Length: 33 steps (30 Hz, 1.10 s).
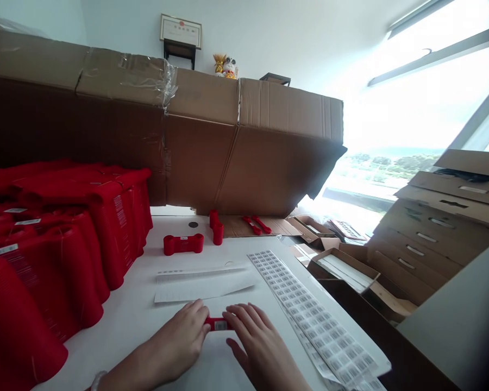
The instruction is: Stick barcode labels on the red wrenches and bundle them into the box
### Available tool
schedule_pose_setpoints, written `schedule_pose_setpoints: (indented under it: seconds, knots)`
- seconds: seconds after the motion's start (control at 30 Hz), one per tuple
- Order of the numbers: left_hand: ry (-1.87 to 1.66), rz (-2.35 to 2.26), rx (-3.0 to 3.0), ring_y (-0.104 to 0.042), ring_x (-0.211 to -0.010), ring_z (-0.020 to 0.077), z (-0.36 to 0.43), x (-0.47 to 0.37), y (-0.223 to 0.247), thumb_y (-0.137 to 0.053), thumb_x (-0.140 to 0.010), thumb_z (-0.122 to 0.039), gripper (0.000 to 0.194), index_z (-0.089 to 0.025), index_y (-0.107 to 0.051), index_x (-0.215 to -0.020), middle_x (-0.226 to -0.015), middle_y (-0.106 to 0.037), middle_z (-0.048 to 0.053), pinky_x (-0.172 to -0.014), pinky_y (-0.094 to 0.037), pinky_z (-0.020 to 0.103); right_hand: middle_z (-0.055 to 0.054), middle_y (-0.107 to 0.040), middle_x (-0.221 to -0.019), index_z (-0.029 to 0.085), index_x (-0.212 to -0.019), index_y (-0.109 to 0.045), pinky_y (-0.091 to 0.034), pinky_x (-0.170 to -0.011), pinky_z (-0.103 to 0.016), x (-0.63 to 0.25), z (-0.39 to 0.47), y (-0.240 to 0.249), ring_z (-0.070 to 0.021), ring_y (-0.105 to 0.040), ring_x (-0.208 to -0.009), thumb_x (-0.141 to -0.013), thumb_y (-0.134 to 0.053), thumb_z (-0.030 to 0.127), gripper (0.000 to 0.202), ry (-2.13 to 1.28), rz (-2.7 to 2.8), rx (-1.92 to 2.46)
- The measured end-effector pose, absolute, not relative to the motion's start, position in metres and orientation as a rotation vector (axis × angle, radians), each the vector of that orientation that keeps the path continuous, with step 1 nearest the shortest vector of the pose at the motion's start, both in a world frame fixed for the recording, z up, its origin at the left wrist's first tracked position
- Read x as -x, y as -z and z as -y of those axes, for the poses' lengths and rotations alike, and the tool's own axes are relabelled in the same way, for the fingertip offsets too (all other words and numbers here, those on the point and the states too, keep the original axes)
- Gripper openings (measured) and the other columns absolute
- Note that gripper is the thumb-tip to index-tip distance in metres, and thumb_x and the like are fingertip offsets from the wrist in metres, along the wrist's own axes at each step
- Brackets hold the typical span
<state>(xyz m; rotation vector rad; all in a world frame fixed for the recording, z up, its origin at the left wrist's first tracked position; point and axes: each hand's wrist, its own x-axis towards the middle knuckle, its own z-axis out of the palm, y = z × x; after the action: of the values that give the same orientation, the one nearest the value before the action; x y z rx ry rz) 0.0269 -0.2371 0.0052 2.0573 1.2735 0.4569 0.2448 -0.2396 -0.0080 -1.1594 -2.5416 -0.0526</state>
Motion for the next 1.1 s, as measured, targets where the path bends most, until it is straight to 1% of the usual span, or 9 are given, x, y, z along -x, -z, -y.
schedule_pose_setpoints:
  seconds: [0.13,0.2,0.27,0.3,0.37,0.5,0.67,0.97,1.1]
  knots:
    - [-0.544,-1.315,-1.917,-0.059,-0.092,0.0240,0.210,-0.009,-0.028,-0.042,-0.100,-0.041,0.027,-0.022,-0.054,-0.086,-0.099,-0.063,0.006,-0.084,-0.046,0.039,-0.009,-0.075,-0.095,0.020,-0.100,-0.070,-0.049,-0.098,-0.049,-0.217,0.203,-0.015,-0.0277,-0.069,-0.088,-0.097,-0.047,0.004,0.028,0.043,2.625,1.086]
    - [-0.651,-1.370,-1.830,-0.061,-0.092,0.0234,0.187,0.007,-0.035,-0.045,-0.100,-0.047,0.028,-0.022,-0.059,-0.105,-0.103,-0.065,0.005,-0.084,-0.048,0.039,-0.010,-0.075,-0.094,0.019,-0.099,-0.070,-0.051,-0.088,-0.044,-0.203,0.173,-0.029,-0.0277,-0.068,-0.089,-0.099,-0.048,0.009,0.024,-0.008,2.624,1.093]
    - [-0.829,-1.469,-1.714,-0.061,-0.103,0.0228,0.160,0.025,-0.035,-0.045,-0.101,-0.049,0.041,-0.023,-0.049,-0.132,-0.125,-0.060,0.009,-0.089,-0.050,0.039,-0.009,-0.075,-0.095,0.020,-0.103,-0.071,-0.051,-0.081,-0.039,-0.188,0.135,-0.042,-0.0255,-0.068,-0.087,-0.099,-0.054,0.015,0.018,-0.064,2.604,1.122]
    - [-0.926,-1.535,-1.650,-0.059,-0.112,0.0240,0.148,0.035,-0.033,-0.046,-0.101,-0.047,0.043,-0.020,-0.047,-0.135,-0.134,-0.054,0.012,-0.093,-0.050,0.040,-0.009,-0.074,-0.095,0.020,-0.106,-0.071,-0.051,-0.078,-0.036,-0.181,0.114,-0.048,-0.0238,-0.068,-0.085,-0.099,-0.057,0.019,0.016,-0.093,2.586,1.145]
    - [-1.072,-1.661,-1.526,-0.055,-0.122,0.0264,0.129,0.053,-0.025,-0.048,-0.102,-0.045,0.043,-0.017,-0.049,-0.134,-0.142,-0.049,0.014,-0.100,-0.049,0.045,-0.007,-0.073,-0.095,0.019,-0.110,-0.070,-0.052,-0.076,-0.034,-0.166,0.073,-0.056,-0.0197,-0.066,-0.083,-0.099,-0.060,0.023,0.016,-0.158,2.565,1.189]
    - [-1.072,-1.754,-1.403,-0.061,-0.111,0.0242,0.118,0.077,-0.002,-0.058,-0.099,-0.041,0.034,-0.015,-0.059,-0.122,-0.130,-0.059,0.012,-0.097,-0.052,0.046,-0.004,-0.070,-0.100,0.017,-0.105,-0.069,-0.057,-0.079,-0.035,-0.134,0.011,-0.060,-0.0169,-0.066,-0.085,-0.100,-0.063,0.037,0.021,-0.292,2.636,1.222]
    - [-0.994,-1.736,-1.414,-0.063,-0.108,0.0227,0.128,0.087,0.024,-0.062,-0.098,-0.035,0.026,-0.014,-0.062,-0.115,-0.123,-0.063,0.010,-0.093,-0.055,0.043,-0.005,-0.070,-0.106,0.017,-0.106,-0.068,-0.058,-0.080,-0.036,-0.112,-0.022,-0.055,-0.0174,-0.067,-0.088,-0.099,-0.064,0.036,0.022,-0.442,2.728,1.244]
    - [-0.930,-1.775,-1.524,-0.062,-0.110,0.0236,0.115,0.085,0.020,-0.061,-0.098,-0.037,0.031,-0.016,-0.061,-0.121,-0.129,-0.060,0.011,-0.093,-0.056,0.044,-0.006,-0.069,-0.110,0.017,-0.109,-0.068,-0.058,-0.083,-0.038,-0.107,-0.034,-0.055,-0.0186,-0.067,-0.093,-0.098,-0.066,0.035,0.021,-0.657,2.636,1.243]
    - [-0.952,-1.883,-1.601,-0.056,-0.124,0.0291,0.103,0.078,0.007,-0.063,-0.096,-0.035,0.043,-0.017,-0.054,-0.134,-0.143,-0.051,0.013,-0.101,-0.051,0.050,-0.008,-0.069,-0.116,0.018,-0.114,-0.068,-0.057,-0.089,-0.041,-0.134,-0.036,-0.062,-0.0205,-0.067,-0.101,-0.096,-0.069,0.033,0.024,-0.726,2.459,1.174]
